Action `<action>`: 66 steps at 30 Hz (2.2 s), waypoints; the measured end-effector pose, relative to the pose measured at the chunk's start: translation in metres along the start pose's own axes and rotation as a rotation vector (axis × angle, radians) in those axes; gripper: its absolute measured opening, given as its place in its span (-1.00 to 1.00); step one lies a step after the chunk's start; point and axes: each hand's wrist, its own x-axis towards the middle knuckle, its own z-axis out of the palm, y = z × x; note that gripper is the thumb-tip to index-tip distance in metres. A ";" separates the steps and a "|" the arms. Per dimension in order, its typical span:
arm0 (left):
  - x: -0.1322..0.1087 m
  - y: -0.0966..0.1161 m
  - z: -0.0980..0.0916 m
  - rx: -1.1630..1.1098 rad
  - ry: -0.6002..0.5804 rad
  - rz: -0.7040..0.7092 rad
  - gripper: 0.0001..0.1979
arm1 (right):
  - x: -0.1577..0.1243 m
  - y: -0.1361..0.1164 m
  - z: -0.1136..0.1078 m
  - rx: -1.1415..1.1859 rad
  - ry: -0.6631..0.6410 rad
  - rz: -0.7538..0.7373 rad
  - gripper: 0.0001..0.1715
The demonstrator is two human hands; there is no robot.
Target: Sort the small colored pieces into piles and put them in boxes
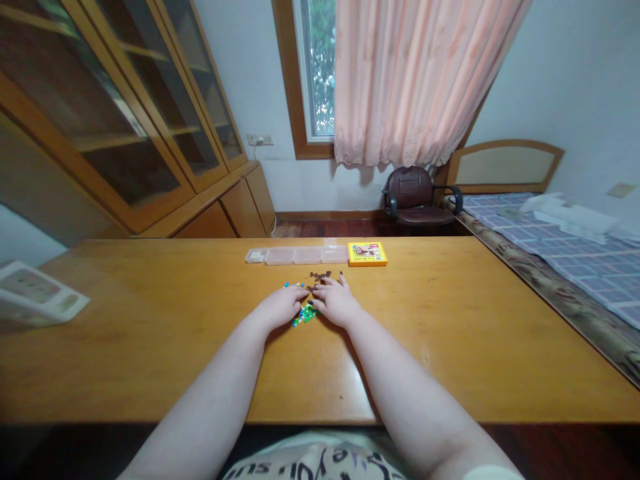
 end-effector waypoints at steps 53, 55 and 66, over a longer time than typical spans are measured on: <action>-0.004 -0.022 -0.007 -0.089 0.000 -0.122 -0.89 | -0.005 -0.007 0.000 -0.021 0.045 -0.064 -0.68; -0.005 -0.021 -0.008 -0.091 -0.043 -0.145 -0.91 | -0.006 -0.009 -0.002 -0.001 0.036 -0.096 -0.67; -0.010 -0.013 -0.015 -0.091 -0.117 -0.209 -0.83 | -0.006 -0.009 0.005 -0.006 -0.061 -0.106 -0.50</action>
